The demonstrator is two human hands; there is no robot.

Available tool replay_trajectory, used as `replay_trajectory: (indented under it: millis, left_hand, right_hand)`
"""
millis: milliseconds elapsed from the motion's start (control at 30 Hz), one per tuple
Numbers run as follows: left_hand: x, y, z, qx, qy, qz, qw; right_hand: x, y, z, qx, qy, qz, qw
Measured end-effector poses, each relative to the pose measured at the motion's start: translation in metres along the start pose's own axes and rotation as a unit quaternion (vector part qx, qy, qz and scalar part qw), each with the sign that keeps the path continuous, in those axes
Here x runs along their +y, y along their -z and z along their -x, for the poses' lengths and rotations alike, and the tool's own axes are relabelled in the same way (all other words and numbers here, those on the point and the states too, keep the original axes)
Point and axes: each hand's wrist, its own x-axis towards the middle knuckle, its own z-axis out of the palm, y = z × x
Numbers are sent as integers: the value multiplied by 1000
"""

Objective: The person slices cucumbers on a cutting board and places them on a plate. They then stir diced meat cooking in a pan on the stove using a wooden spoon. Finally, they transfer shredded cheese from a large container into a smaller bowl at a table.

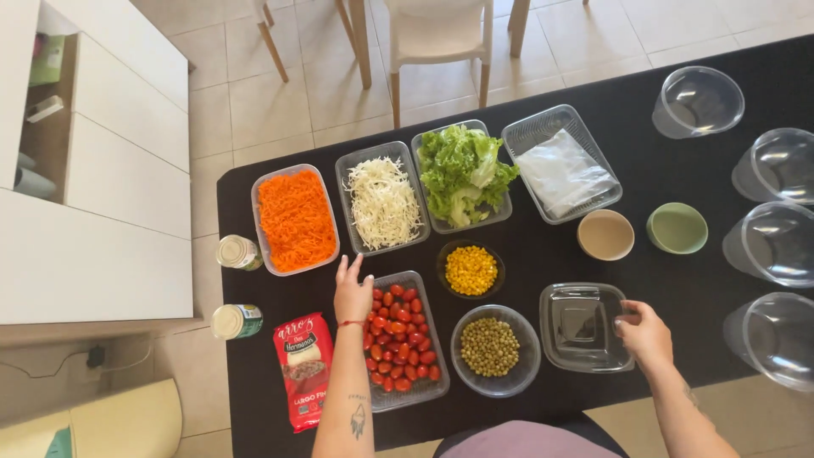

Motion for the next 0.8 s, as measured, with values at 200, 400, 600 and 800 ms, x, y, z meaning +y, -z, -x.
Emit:
replay_trajectory:
  millis: [200, 400, 600, 800]
  left_hand:
    - [32, 12, -2, -71, 34, -100, 992]
    - [29, 16, -3, -23, 17, -92, 995]
    - [6, 1, -14, 48, 22, -117, 992]
    - [40, 9, -20, 126, -50, -40, 990]
  right_hand:
    - [-4, -8, -2, -3, -18, 19, 1000]
    - [-14, -8, 8, -12, -31, 0, 999]
    - [1, -15, -6, 12, 11, 35, 999]
    - [-6, -3, 1, 5, -1, 72, 997]
